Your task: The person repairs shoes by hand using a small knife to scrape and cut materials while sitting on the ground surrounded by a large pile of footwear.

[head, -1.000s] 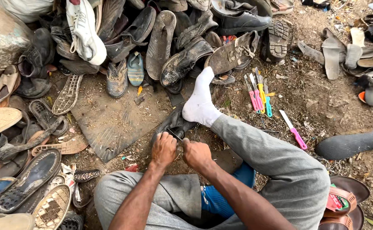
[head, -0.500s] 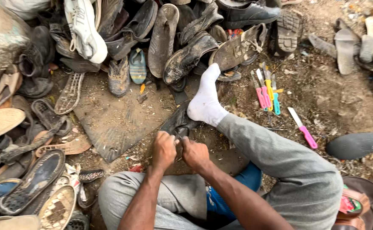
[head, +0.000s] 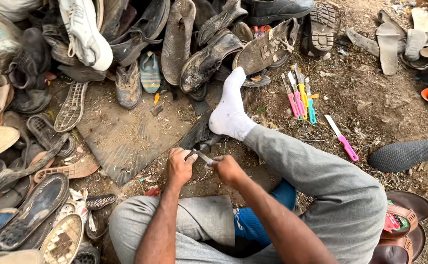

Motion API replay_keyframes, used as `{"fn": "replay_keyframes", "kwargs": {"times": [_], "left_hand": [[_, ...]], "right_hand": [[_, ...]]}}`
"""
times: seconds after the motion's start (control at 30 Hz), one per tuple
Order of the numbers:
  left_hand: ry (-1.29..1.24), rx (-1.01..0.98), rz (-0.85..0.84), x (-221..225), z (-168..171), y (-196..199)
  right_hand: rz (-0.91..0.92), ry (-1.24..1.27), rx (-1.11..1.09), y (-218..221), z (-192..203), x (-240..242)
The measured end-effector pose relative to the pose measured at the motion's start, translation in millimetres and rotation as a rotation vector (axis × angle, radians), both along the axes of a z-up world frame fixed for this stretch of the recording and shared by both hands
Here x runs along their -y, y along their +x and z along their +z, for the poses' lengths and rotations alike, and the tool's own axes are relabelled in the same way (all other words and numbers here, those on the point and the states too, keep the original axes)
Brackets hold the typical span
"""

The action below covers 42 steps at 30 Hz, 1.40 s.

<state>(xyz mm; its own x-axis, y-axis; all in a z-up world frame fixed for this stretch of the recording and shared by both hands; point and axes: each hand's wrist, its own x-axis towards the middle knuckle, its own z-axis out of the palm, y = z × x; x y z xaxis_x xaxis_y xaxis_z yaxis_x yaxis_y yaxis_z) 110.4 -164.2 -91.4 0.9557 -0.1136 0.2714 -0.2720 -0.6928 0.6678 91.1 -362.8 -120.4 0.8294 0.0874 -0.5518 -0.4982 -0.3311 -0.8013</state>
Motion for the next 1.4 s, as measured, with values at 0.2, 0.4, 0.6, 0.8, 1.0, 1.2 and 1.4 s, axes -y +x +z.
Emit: {"fn": "replay_keyframes", "kwargs": {"times": [0.2, 0.4, 0.6, 0.8, 1.0, 1.2, 1.4], "left_hand": [[-0.016, -0.059, 0.045, -5, -15, -3], [-0.124, -0.158, 0.148, -1, -26, -6], [-0.225, -0.126, 0.073, 15, -19, -20], [-0.859, -0.457, 0.132, 21, -20, -13], [-1.194, -0.643, 0.063, 41, -12, -34], [-1.165, -0.567, -0.115, 32, 6, -28], [-1.508, -0.811, -0.108, 34, -7, -25]], "right_hand": [[0.066, -0.150, 0.315, -9, -4, -30], [-0.078, -0.204, 0.335, -98, 19, -39], [-0.068, -0.208, 0.419, -53, -25, -39], [-0.009, -0.341, 0.606, -132, -16, -47], [-0.092, -0.360, 0.600, -100, -20, -36], [-0.470, 0.340, -0.191, -132, 42, -50], [-0.060, 0.026, 0.141, -115, 7, -40]]}}
